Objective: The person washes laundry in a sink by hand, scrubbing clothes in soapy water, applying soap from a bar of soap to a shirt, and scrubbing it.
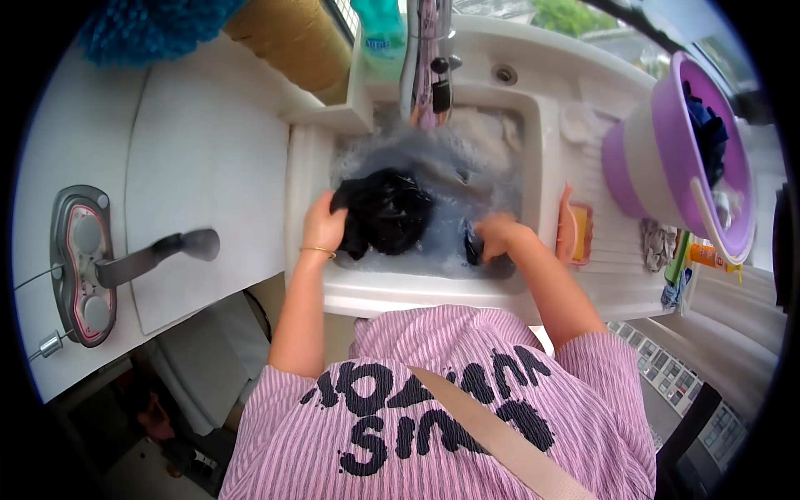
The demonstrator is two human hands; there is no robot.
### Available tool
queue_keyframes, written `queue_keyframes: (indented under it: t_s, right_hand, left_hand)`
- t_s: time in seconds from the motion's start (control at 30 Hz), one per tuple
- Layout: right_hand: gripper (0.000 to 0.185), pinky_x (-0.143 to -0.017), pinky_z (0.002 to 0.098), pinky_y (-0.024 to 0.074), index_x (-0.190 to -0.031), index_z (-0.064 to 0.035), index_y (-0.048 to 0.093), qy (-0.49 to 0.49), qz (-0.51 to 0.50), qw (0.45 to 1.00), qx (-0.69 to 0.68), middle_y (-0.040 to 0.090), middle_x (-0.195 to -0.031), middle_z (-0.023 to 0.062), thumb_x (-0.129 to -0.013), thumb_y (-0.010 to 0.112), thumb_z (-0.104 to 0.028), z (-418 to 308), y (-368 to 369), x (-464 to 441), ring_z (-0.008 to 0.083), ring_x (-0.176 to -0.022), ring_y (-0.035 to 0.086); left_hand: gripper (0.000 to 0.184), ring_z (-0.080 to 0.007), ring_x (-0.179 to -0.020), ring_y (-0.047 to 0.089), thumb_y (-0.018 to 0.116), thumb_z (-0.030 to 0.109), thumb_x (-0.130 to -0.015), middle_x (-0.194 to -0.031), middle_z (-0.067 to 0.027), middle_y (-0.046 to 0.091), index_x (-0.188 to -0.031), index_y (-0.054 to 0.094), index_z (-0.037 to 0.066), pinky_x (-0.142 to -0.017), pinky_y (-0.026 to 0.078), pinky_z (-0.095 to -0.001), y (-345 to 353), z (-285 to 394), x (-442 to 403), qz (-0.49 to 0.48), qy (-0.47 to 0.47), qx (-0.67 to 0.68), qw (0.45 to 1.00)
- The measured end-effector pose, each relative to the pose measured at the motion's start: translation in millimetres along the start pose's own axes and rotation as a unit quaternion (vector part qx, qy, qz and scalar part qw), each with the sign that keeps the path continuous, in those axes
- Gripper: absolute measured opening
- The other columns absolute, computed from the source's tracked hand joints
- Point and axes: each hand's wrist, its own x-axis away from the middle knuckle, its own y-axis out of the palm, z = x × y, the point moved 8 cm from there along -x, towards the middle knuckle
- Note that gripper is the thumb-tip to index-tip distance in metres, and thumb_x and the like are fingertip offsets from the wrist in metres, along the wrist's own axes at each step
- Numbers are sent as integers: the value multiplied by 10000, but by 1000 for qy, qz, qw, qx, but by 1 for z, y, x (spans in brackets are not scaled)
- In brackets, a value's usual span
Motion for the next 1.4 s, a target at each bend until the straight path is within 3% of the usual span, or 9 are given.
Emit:
queue_keyframes:
  t_s: [0.33, 0.5, 0.6, 0.77, 0.9, 1.03, 1.2, 1.33, 1.4]
  right_hand:
    - [198, -815, 427, 544, -995, -58, 726, 9, 152, 980, -124, 708, -1052, 148, -834, 616, -91, -22, -67, 16, 343, -981, 674]
    - [341, -935, 488, 483, -1159, -79, 646, 103, 575, 800, -134, 592, -1209, 176, -819, 670, -107, 14, -135, 35, 393, -1136, 547]
    - [506, -963, 507, 459, -1287, -117, 596, 207, 606, 746, -180, 526, -1298, 189, -793, 703, -133, 48, -119, 12, 413, -1202, 485]
    - [438, -986, 512, 443, -1225, -126, 654, 36, 383, 905, -181, 572, -1261, 134, -807, 736, -231, 27, -93, -30, 422, -1204, 491]
    - [467, -1037, 478, 391, -1243, -129, 615, 178, 560, 786, -192, 517, -1303, 169, -812, 745, -255, 43, -101, 7, 416, -1227, 449]
    - [560, -1021, 514, 416, -1328, -136, 553, 210, 544, 761, -286, 477, -1360, 202, -814, 742, -253, 63, -92, -8, 431, -1238, 467]
    - [649, -997, 525, 473, -1379, -131, 508, 133, 335, 887, -289, 507, -1375, 221, -780, 747, -210, 49, -79, -38, 425, -1199, 568]
    - [666, -1008, 499, 474, -1378, -119, 503, 151, 309, 898, -274, 587, -1294, 219, -765, 751, -193, 46, -76, -37, 416, -1165, 598]
    - [614, -973, 501, 490, -1336, -96, 541, 219, 309, 871, -314, 643, -1200, 217, -766, 730, -221, 57, -71, -33, 419, -1142, 612]
  left_hand:
    - [412, -446, -1141, 531, 637, 87, -826, -1229, -231, 592, -1218, 590, -30, -981, 434, -511, 22, 73, 25, 101, 114, -174, 973]
    - [406, -362, -1238, 524, 666, 130, -819, -1287, -132, 610, -1220, 623, 78, -1038, 409, -479, 68, 134, 16, 47, 290, -172, 940]
    - [433, -352, -1331, 470, 689, 188, -838, -1386, -146, 562, -1255, 637, 89, -1085, 359, -494, 114, 167, 10, -2, 368, -176, 913]
    - [506, -335, -1376, 449, 668, 337, -878, -1436, -149, 541, -1338, 615, 133, -1140, 310, -495, 172, 128, -6, -152, 254, -315, 902]
    - [563, -349, -1254, 572, 694, 391, -819, -1316, -181, 637, -1316, 647, 130, -1108, 372, -478, 185, 71, -3, -298, 97, -373, 873]
    - [433, -395, -1015, 664, 678, 371, -801, -1185, -215, 687, -1102, 732, 65, -898, 514, -477, 197, 47, -5, -407, 75, -334, 847]
    - [410, -428, -840, 681, 634, 399, -856, -1135, -235, 676, -1140, 683, 107, -757, 533, -515, 156, 99, -72, -38, 96, -189, 977]
    - [506, -435, -920, 681, 625, 415, -874, -1170, -223, 663, -1309, 544, 170, -807, 527, -523, 167, 99, -100, 52, 162, -159, 972]
    - [648, -442, -991, 673, 638, 420, -873, -1240, -223, 637, -1435, 384, 220, -859, 517, -528, 191, 67, -113, -104, 70, -238, 963]
